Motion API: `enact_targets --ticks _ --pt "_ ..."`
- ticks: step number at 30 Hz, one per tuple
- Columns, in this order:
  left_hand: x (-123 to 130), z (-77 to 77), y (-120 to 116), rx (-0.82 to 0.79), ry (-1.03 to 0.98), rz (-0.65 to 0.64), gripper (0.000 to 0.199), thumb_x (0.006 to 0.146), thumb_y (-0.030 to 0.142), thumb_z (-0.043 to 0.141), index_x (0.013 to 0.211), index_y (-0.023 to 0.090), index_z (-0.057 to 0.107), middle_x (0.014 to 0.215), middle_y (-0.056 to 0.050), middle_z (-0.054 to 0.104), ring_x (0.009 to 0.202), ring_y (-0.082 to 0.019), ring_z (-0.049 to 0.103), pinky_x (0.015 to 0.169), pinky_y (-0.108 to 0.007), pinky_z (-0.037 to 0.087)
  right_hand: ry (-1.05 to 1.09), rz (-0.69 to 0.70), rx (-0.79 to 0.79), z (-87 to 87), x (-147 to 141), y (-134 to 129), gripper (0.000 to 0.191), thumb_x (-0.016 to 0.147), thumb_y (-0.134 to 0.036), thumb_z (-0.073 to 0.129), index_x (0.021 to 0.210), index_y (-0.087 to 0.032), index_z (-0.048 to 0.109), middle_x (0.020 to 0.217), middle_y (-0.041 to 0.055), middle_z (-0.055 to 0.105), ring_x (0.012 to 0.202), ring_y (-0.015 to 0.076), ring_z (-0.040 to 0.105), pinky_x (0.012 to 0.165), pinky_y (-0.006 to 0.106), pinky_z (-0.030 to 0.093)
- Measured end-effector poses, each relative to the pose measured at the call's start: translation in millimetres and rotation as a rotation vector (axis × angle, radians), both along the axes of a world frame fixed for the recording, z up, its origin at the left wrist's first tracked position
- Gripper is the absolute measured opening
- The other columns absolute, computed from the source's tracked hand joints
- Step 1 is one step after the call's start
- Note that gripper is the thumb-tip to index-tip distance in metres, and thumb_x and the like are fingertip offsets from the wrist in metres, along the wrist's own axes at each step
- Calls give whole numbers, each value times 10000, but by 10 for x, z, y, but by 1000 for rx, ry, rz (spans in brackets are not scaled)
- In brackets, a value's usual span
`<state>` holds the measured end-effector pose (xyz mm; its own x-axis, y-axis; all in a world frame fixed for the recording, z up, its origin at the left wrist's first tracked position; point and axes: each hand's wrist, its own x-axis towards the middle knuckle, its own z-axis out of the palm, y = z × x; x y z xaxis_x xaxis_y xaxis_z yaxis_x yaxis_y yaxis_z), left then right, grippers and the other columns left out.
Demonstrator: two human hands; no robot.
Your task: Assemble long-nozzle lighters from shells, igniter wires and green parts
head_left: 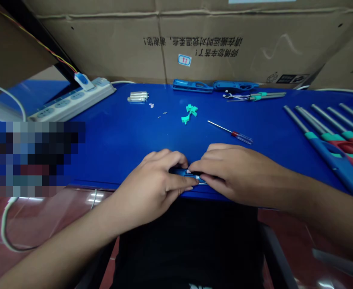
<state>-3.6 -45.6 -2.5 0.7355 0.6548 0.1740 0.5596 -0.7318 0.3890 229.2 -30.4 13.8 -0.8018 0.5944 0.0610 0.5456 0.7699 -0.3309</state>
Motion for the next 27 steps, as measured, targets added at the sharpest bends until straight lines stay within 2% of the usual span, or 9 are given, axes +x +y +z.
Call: enact_targets --ticks 4,13,18,21,27 --pt "17 -72 -107 62 -19 76 303 982 204 540 1117 378 748 1123 -39 628 954 -190 551 777 -356 358 63 3 -17 -29 13 -9 221 940 -166 553 1064 -220 728 902 36 723 861 188 618 756 327 455" --pt "3 -102 -102 59 -56 64 306 982 195 542 1129 368 748 1115 -44 648 953 -189 563 785 -363 398 228 -18 -70 -103 13 6 285 899 -118 572 1081 -231 759 914 32 733 875 156 639 778 296 506" --pt "3 -127 -103 -6 -127 46 318 990 184 520 1141 342 752 1147 -66 620 1014 -196 553 815 -354 473 179 -16 -52 -107 -2 -3 296 907 -123 582 1091 -254 774 893 37 700 866 167 613 749 301 490" --pt "5 -131 -98 -19 -138 41 320 989 171 514 1118 326 762 1125 -67 615 1004 -190 558 802 -340 490 115 -10 -42 -83 -34 -5 285 919 -122 562 1031 -252 789 867 48 676 842 181 590 722 311 475" --pt "7 -141 -97 51 -152 12 290 978 151 528 1104 269 761 1147 -71 639 1005 -191 568 804 -338 496 47 -5 -38 -75 -43 9 300 893 -75 552 1016 -205 793 885 76 669 853 198 585 697 312 472"
